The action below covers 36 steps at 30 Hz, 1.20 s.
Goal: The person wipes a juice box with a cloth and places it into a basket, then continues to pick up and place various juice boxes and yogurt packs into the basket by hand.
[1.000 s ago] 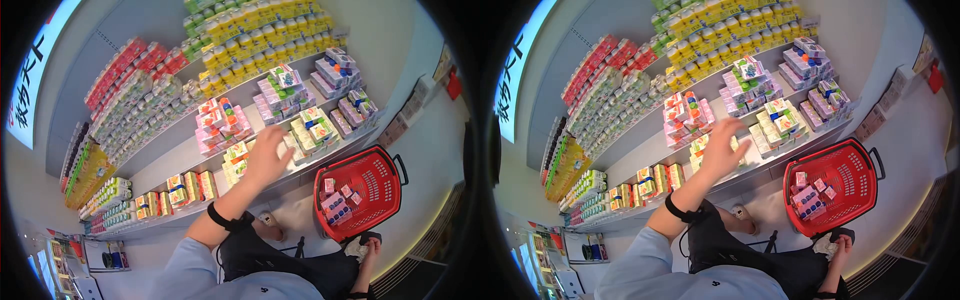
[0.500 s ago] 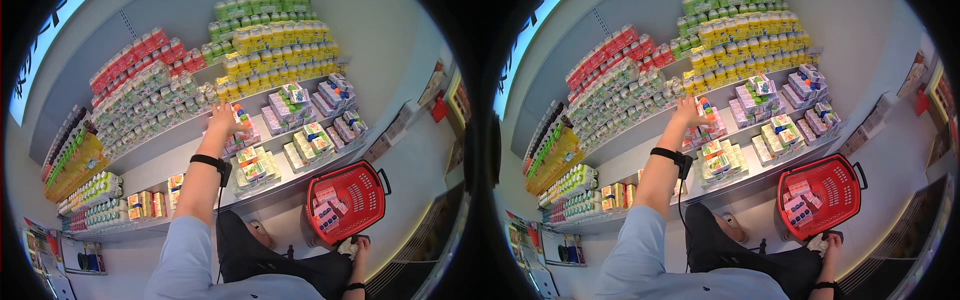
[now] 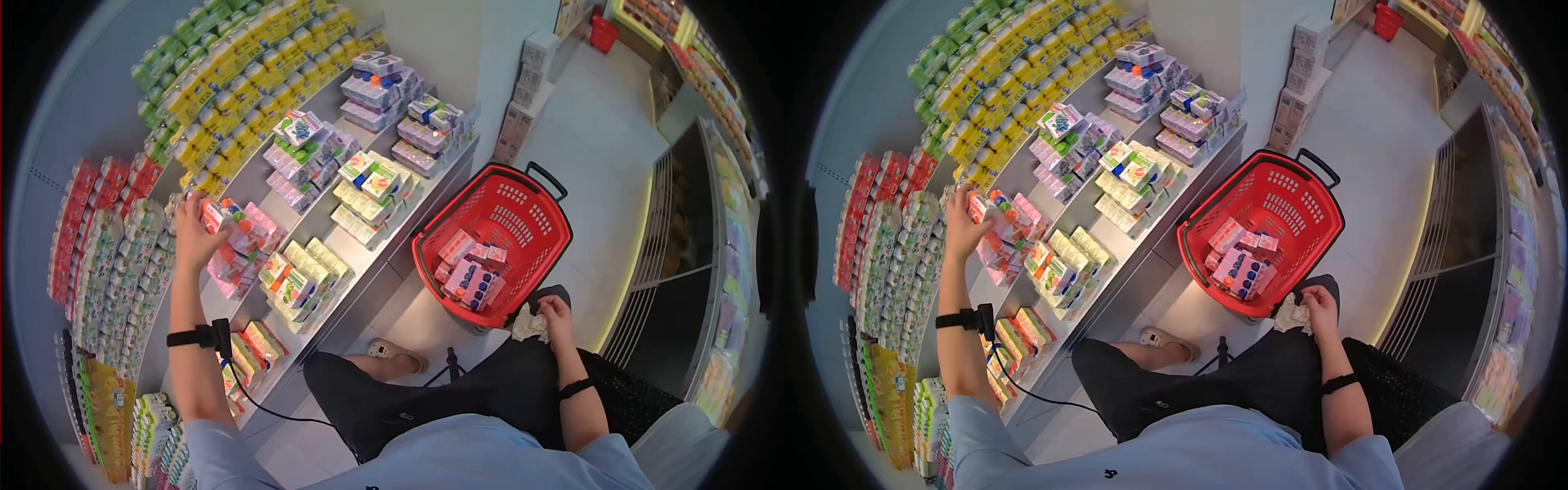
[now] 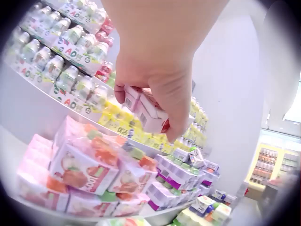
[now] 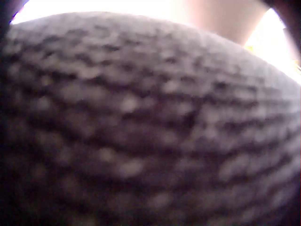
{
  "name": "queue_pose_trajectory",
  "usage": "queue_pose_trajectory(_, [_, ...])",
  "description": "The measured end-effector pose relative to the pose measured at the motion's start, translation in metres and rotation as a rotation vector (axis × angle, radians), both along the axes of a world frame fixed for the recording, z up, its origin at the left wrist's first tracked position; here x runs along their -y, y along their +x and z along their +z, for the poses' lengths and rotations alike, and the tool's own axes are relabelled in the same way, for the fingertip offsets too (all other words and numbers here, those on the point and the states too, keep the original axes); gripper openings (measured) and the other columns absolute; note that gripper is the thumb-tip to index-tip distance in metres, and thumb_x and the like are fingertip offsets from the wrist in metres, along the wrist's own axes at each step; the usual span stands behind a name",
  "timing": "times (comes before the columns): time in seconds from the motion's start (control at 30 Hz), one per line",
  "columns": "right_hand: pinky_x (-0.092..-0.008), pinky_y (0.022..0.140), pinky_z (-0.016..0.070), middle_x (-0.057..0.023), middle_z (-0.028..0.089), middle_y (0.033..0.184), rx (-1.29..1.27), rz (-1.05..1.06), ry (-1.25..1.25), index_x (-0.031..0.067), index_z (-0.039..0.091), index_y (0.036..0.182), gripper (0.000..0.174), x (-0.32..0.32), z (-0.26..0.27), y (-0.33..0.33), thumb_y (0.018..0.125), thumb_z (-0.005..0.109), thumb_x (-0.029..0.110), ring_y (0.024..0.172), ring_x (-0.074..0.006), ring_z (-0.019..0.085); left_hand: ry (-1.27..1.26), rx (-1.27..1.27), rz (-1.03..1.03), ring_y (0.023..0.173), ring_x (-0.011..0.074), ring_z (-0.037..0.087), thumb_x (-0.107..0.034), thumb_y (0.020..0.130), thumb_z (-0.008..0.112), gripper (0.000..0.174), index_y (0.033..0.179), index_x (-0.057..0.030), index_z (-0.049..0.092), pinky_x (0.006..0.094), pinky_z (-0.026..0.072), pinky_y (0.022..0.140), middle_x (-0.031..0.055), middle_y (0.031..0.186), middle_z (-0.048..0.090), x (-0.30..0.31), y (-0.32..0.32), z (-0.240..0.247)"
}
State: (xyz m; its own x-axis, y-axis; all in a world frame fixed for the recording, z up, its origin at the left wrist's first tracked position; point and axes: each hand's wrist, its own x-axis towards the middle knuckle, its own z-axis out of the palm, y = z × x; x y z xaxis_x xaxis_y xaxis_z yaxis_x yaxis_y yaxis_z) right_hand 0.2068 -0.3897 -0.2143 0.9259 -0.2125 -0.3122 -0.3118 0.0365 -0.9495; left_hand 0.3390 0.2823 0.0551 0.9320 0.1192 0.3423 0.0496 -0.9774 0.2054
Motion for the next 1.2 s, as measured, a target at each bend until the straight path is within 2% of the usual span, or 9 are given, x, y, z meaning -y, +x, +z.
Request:
queue_pose_trajectory(0.2, [-0.0220,0.067,0.0462,-0.0006,0.061,0.079,-0.055,-0.023,0.069,0.0034,0.062,0.100,0.008,-0.004,0.000,0.007,0.096,0.057,0.008,0.072,-0.0083,0.058,0.005,-0.114,-0.591,0.118,0.0422,0.052,-0.017,0.058,0.083,0.076,0.127,-0.0112,0.052,0.0462,0.0469,0.099,0.0221,0.129,0.046,0.245,0.001,0.006])
queue_pose_trajectory(0.3, [-0.0224,0.071,0.0467,-0.0002,0.061,0.082,-0.054,0.012,0.016,0.0023,0.062,0.102,0.008,-0.003,-0.002,0.003,0.096,0.056,0.005,0.074,-0.0080,0.058,-0.052,-0.371,-0.748,0.118,0.0401,0.049,-0.029,0.058,0.085,0.081,0.132,-0.0149,0.055,0.0482,0.0459,0.097,0.0234,0.124,0.047,0.331,0.024,-0.138])
queue_pose_trajectory(0.6, [-0.0219,0.073,0.0428,-0.0016,0.059,0.085,-0.021,-0.006,0.082,0.0026,0.061,0.100,0.007,0.018,0.006,0.003,0.097,0.057,0.007,0.077,-0.0088,0.055,-0.046,-0.839,-0.390,0.138,0.0461,0.033,-0.030,0.059,0.088,0.097,0.144,-0.0210,0.044,0.0570,0.0357,0.108,0.0304,0.146,0.034,0.447,-0.006,-0.416])
queue_pose_trajectory(0.7, [-0.0219,0.073,0.0428,-0.0015,0.058,0.085,-0.017,0.002,0.066,0.0024,0.060,0.100,0.006,0.021,0.001,0.005,0.096,0.057,0.007,0.077,-0.0090,0.055,-0.030,-0.938,-0.332,0.144,0.0498,0.025,-0.028,0.062,0.086,0.097,0.147,-0.0208,0.040,0.0604,0.0308,0.111,0.0336,0.151,0.029,0.449,-0.011,-0.415])
queue_pose_trajectory(0.8, [-0.0215,0.071,0.0408,-0.0007,0.057,0.080,-0.020,-0.035,0.038,0.0034,0.060,0.100,0.007,0.014,0.003,0.010,0.097,0.055,0.008,0.074,-0.0082,0.053,-0.089,-0.897,-0.311,0.134,0.0442,0.043,-0.032,0.074,0.078,0.071,0.137,-0.0143,0.052,0.0534,0.0398,0.107,0.0265,0.139,0.048,0.446,-0.005,-0.394])
queue_pose_trajectory(0.87, [-0.0212,0.069,0.0403,-0.0006,0.056,0.078,-0.014,-0.001,0.025,0.0035,0.060,0.099,0.008,0.016,0.004,0.011,0.097,0.055,0.009,0.073,-0.0078,0.052,-0.406,-0.982,-0.415,0.125,0.0396,0.053,-0.034,0.078,0.073,0.057,0.128,-0.0106,0.059,0.0477,0.0459,0.102,0.0218,0.130,0.057,0.409,0.025,-0.325])
queue_pose_trajectory(1.0, [-0.0211,0.068,0.0403,-0.0004,0.055,0.077,-0.017,-0.037,0.047,0.0039,0.061,0.100,0.009,0.021,-0.008,0.012,0.098,0.055,0.011,0.072,-0.0079,0.051,-0.445,-0.235,-0.315,0.100,0.0348,0.062,-0.030,0.087,0.066,0.030,0.105,-0.0056,0.062,0.0439,0.0513,0.084,0.0143,0.100,0.062,0.288,0.023,-0.132])
queue_pose_trajectory(1.07, [-0.0209,0.067,0.0401,-0.0002,0.054,0.076,-0.009,-0.024,0.038,0.0043,0.060,0.099,0.010,0.018,-0.010,0.013,0.098,0.054,0.011,0.072,-0.0079,0.050,-0.313,0.110,-0.038,0.102,0.0340,0.060,-0.028,0.084,0.072,0.032,0.104,-0.0051,0.063,0.0428,0.0509,0.084,0.0137,0.101,0.062,0.205,0.018,-0.076])
queue_pose_trajectory(1.2, [-0.0210,0.066,0.0407,0.0001,0.053,0.076,0.017,0.046,-0.026,0.0043,0.060,0.098,0.009,0.010,-0.028,0.017,0.097,0.053,0.010,0.071,-0.0081,0.050,0.050,0.005,0.495,0.136,0.0436,0.036,-0.047,0.069,0.083,0.083,0.137,-0.0140,0.048,0.0622,0.0407,0.100,0.0164,0.143,0.042,0.071,-0.004,-0.042])
